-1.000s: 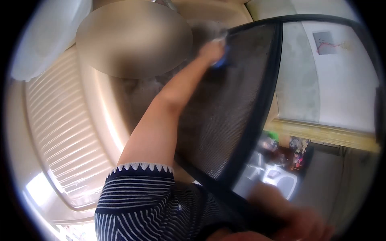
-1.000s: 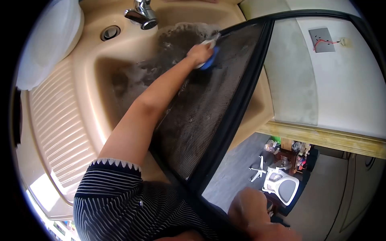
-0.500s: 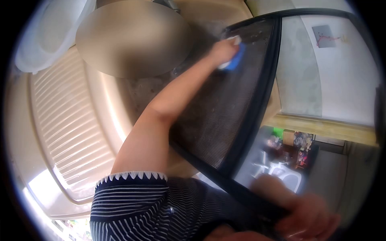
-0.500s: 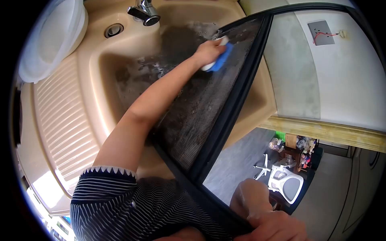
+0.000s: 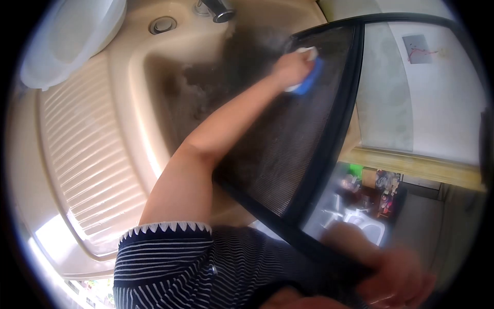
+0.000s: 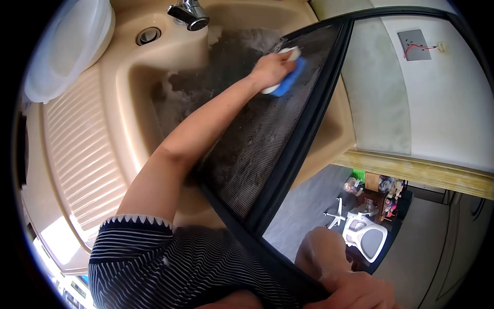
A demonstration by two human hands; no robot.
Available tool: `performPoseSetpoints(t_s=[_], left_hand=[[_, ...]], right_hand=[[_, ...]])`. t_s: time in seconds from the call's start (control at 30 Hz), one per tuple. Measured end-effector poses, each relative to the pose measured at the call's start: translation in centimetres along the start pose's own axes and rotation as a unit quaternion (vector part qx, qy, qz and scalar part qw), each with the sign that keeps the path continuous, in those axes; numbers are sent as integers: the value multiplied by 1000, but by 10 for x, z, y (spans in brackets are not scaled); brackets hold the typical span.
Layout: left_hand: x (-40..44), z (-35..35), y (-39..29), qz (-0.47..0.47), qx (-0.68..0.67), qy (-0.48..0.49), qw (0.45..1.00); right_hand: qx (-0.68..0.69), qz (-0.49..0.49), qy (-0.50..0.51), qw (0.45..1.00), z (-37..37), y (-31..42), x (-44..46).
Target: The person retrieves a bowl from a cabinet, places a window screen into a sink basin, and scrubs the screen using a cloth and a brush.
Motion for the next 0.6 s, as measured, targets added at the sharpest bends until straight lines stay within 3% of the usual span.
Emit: performPoseSetpoints(t_s=[0.03, 0.07, 0.13, 0.2, 0.27, 0.33, 0.37, 0.43, 0.47, 0.53, 0.6], left_hand=[[6, -1, 34, 48, 41, 2, 998], [-62, 54, 69, 13, 52, -32, 998], [-60, 54, 95, 99, 79, -23, 992], [-52, 54, 134, 67, 161, -33, 984], [-54, 58, 121, 53, 117, -24, 991], [-57, 51, 87, 46, 67, -21, 996], [-51, 48, 62, 57, -24, 42, 997], [-72, 49, -9, -80, -171, -2, 982], [-79, 48, -33, -78, -279, 46, 956], [-83, 47, -38, -78, -275, 20, 958], [-80, 51, -7, -34, -86, -26, 995]], right_hand=[[-3, -12, 3, 1000, 2, 3, -1], [2, -22, 21, 1000, -84, 4, -12], [-26, 8, -33, 999, -85, 6, -14], [-48, 40, -78, 995, -89, 5, -16], [-70, 76, -121, 987, -91, 4, -17], [-50, 45, -73, 995, -94, 4, -16], [-39, 29, -53, 997, -93, 6, -15], [-16, 2, -19, 1000, -93, 8, -15], [-6, -13, -4, 1000, -90, 7, -16], [3, -10, -3, 1000, -84, 5, -16], [15, -3, 2, 1000, -83, 3, -17]])
Point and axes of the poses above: each hand's wrist, its own x-axis towards the middle knuckle, its own z-axis out of the back of the hand, y = z × x, the point moved 4 cm from there along x, towards the middle knuckle, and after that the axes turned 6 degrees about -x, right-handed, at the moved point
